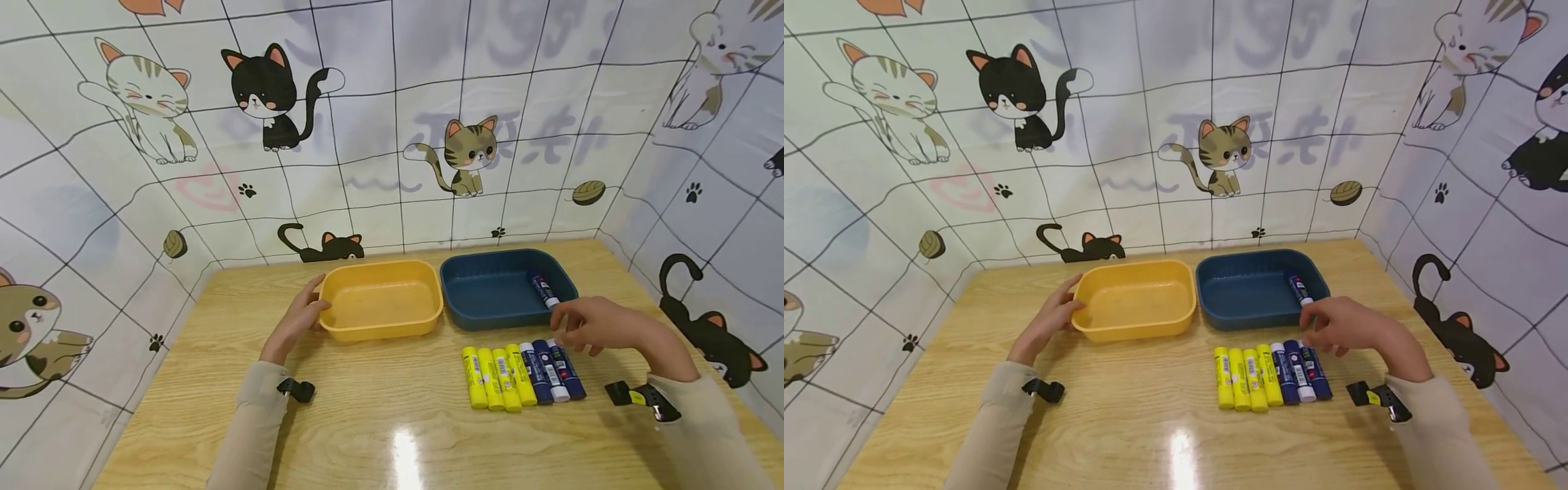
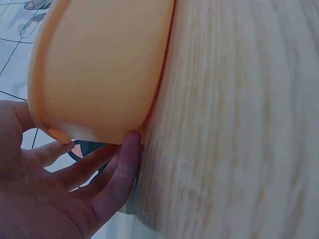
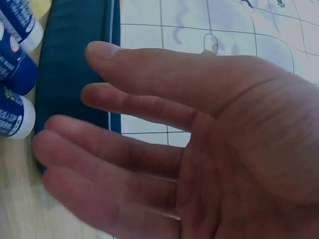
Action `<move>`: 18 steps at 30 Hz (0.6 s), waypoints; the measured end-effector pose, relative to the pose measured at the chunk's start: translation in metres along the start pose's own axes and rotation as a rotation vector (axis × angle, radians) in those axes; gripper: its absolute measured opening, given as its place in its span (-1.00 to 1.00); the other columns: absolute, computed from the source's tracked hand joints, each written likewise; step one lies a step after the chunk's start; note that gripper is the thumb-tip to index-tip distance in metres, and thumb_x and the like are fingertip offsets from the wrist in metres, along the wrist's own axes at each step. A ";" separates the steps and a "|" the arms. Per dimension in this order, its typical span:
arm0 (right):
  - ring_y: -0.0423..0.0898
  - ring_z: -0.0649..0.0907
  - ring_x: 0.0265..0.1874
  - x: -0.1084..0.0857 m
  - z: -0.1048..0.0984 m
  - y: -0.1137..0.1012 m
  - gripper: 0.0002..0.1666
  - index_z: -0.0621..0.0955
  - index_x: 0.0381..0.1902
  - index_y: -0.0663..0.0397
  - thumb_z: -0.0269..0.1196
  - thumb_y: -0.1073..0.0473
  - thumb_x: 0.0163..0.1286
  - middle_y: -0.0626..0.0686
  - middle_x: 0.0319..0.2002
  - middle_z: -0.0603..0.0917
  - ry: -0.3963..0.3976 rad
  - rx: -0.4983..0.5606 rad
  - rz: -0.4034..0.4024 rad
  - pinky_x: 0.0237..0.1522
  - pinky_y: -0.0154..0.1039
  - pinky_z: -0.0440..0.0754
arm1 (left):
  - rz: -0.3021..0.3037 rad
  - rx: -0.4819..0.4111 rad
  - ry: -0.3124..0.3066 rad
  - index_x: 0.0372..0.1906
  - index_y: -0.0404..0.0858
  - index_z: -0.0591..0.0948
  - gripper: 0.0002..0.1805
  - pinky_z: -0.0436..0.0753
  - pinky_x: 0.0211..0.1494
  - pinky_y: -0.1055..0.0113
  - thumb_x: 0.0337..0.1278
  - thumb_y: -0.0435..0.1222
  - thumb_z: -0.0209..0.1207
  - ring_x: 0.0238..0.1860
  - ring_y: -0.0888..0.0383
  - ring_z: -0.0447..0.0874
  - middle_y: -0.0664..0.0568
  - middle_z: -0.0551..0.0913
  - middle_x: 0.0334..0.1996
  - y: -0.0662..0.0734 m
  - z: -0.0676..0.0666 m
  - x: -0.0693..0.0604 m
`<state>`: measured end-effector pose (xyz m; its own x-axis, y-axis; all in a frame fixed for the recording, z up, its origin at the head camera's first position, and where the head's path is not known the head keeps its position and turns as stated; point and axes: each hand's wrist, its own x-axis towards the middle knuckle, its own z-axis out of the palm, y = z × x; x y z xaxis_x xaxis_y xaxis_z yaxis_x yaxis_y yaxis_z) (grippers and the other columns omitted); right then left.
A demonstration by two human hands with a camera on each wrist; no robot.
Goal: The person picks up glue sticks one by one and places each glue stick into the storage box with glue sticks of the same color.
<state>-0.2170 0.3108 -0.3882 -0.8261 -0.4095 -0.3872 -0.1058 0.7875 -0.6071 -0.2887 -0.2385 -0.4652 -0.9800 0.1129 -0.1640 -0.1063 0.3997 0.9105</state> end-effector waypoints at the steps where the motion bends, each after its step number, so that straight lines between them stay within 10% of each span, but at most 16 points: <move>1: -0.01 0.67 -0.37 0.001 0.001 0.001 -0.55 0.58 0.14 0.23 0.37 0.11 0.40 0.07 -0.30 0.69 -0.011 -0.002 0.015 -0.39 -0.16 0.75 | -0.003 -0.001 0.000 0.68 0.04 0.06 -0.22 0.80 -0.18 0.26 0.46 -0.28 0.03 0.05 -0.13 0.69 -0.39 0.39 0.41 0.000 0.000 -0.001; 18: -0.01 0.73 -0.34 0.016 0.011 0.013 -0.31 0.47 0.28 0.29 0.46 0.14 0.28 0.11 -0.27 0.71 -0.121 -0.042 0.160 -0.35 -0.06 0.81 | 0.025 -0.017 -0.036 0.70 -0.02 0.01 -0.20 0.83 -0.20 0.16 0.48 -0.31 0.02 0.04 -0.20 0.73 -0.44 0.37 0.42 -0.001 -0.002 0.001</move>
<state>-0.2256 0.3093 -0.4098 -0.7621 -0.3282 -0.5581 -0.0038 0.8642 -0.5032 -0.2896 -0.2408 -0.4651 -0.9756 0.1557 -0.1548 -0.0854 0.3805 0.9208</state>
